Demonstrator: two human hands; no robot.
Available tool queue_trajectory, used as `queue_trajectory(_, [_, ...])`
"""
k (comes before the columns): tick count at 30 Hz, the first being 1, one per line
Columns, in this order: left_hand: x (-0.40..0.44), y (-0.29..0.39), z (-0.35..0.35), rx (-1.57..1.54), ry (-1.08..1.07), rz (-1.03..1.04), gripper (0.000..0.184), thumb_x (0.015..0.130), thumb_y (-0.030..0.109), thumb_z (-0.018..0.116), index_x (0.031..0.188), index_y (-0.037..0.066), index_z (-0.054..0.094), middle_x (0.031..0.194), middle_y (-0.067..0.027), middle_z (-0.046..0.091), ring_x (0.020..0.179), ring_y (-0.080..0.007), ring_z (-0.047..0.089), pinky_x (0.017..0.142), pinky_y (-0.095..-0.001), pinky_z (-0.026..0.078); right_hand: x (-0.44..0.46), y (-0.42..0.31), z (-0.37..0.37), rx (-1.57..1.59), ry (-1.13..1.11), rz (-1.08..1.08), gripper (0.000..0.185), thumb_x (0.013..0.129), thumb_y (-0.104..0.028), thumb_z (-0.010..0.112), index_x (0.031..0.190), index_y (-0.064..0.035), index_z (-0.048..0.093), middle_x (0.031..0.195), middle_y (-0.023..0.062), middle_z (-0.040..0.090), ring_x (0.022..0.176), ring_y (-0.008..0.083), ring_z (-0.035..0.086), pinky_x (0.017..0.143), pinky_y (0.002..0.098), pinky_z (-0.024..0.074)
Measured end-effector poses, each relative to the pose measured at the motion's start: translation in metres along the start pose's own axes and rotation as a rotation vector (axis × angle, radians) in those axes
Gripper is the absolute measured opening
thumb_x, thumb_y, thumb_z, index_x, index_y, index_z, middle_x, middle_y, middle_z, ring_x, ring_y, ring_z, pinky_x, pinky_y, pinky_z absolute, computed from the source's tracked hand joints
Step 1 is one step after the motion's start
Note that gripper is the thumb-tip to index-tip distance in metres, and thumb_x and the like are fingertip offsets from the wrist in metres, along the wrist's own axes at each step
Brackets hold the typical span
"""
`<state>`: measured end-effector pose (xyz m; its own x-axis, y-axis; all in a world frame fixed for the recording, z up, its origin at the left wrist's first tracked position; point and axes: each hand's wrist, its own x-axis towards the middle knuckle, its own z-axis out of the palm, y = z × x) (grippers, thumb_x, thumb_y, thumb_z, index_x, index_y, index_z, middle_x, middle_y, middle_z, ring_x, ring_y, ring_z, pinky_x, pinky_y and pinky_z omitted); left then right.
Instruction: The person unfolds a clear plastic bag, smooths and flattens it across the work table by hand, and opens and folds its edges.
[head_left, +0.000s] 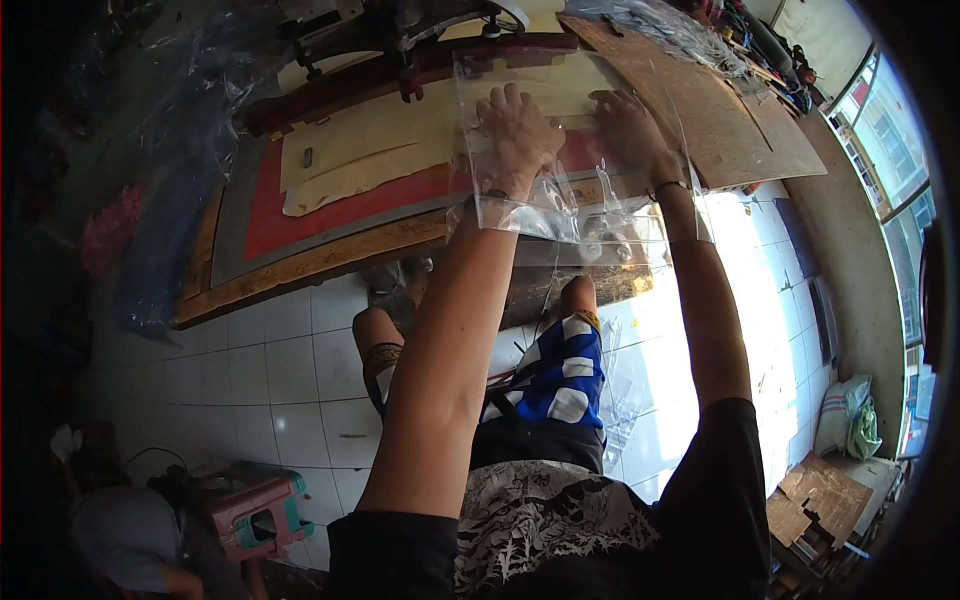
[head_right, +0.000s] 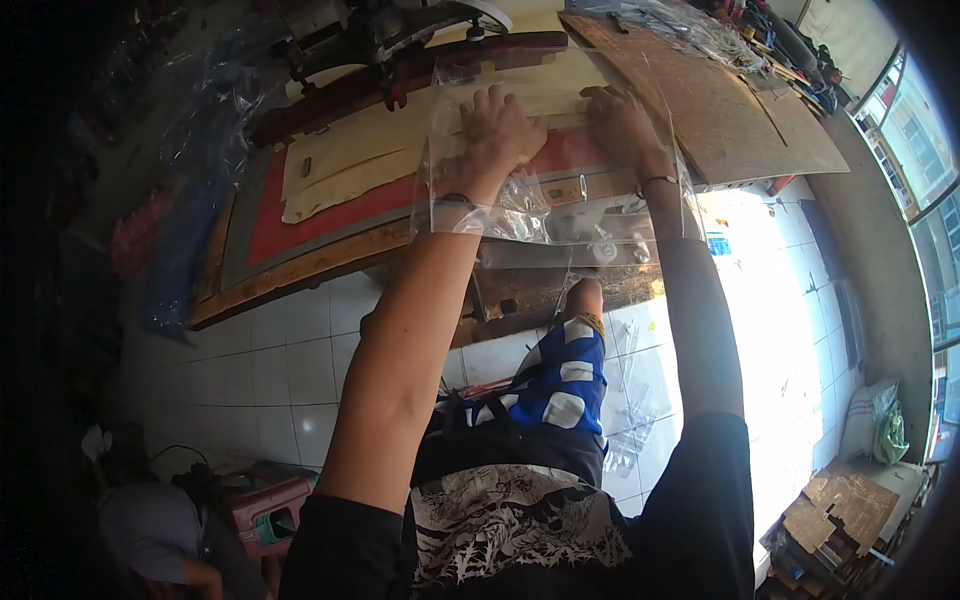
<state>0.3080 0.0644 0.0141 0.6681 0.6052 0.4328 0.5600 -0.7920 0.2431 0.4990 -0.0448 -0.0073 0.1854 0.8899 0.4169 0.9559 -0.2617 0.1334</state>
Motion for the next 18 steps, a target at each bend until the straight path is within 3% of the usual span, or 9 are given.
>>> queue_trajectory(2, [0.001,-0.003,0.010,-0.002,0.086,-0.009,0.060,0.081,0.049,0.060,0.119,0.003,0.061,0.132,-0.0107,0.051,0.125,-0.0297,0.042,0.106,-0.0498,0.031,-0.004,-0.018,-0.014,0.273,0.135,0.187,0.039,0.095,-0.027,0.048,0.131,-0.0161,0.058,0.137,0.0112,0.053,0.132,0.0302,0.046,0.108,0.0427,0.0381])
queue_trajectory(7, [-0.004,-0.005,0.010,-0.079,0.095,-0.090,0.076,0.082,0.048,0.058,0.143,0.006,0.040,0.134,-0.0168,0.048,0.127,-0.0320,0.039,0.108,-0.0523,0.026,-0.007,-0.016,-0.006,0.024,0.033,0.208,0.046,0.093,-0.033,0.052,0.137,-0.0164,0.053,0.147,0.0126,0.041,0.137,0.0324,0.038,0.111,0.0456,0.0335])
queue_trajectory(11, [-0.001,-0.012,0.011,-0.003,0.131,-0.268,0.085,0.086,0.046,0.054,0.154,0.009,0.019,0.136,-0.0240,0.045,0.130,-0.0368,0.036,0.111,-0.0530,0.022,-0.010,-0.019,-0.014,0.159,0.329,0.375,0.040,0.088,-0.024,0.058,0.124,-0.0068,0.059,0.146,0.0143,0.042,0.133,0.0347,0.043,0.110,0.0513,0.0365])
queue_trajectory(14, [0.001,-0.019,0.003,-0.142,0.165,-0.286,0.078,0.085,0.041,0.059,0.148,0.005,0.032,0.133,-0.0283,0.046,0.135,-0.0440,0.034,0.110,-0.0547,0.028,-0.009,-0.014,-0.001,0.249,0.399,0.388,0.035,0.089,-0.023,0.056,0.118,-0.0048,0.062,0.138,0.0139,0.051,0.134,0.0311,0.043,0.112,0.0523,0.0325])
queue_trajectory(16, [-0.002,-0.024,0.007,-0.170,0.122,-0.275,0.079,0.088,0.044,0.054,0.151,0.006,0.027,0.140,-0.0265,0.042,0.134,-0.0420,0.033,0.111,-0.0526,0.022,-0.011,-0.011,-0.006,-0.126,0.076,0.147,0.038,0.091,-0.029,0.053,0.124,-0.0126,0.062,0.143,0.0149,0.048,0.136,0.0346,0.041,0.110,0.0489,0.0369])
queue_trajectory(18, [-0.002,-0.028,0.007,-0.147,0.105,-0.271,0.077,0.089,0.045,0.051,0.151,0.007,0.027,0.143,-0.0251,0.041,0.133,-0.0403,0.033,0.112,-0.0513,0.021,-0.011,-0.006,-0.009,-0.304,-0.070,0.001,0.039,0.092,-0.032,0.052,0.125,-0.0163,0.063,0.143,0.0152,0.048,0.137,0.0366,0.040,0.109,0.0465,0.0385])
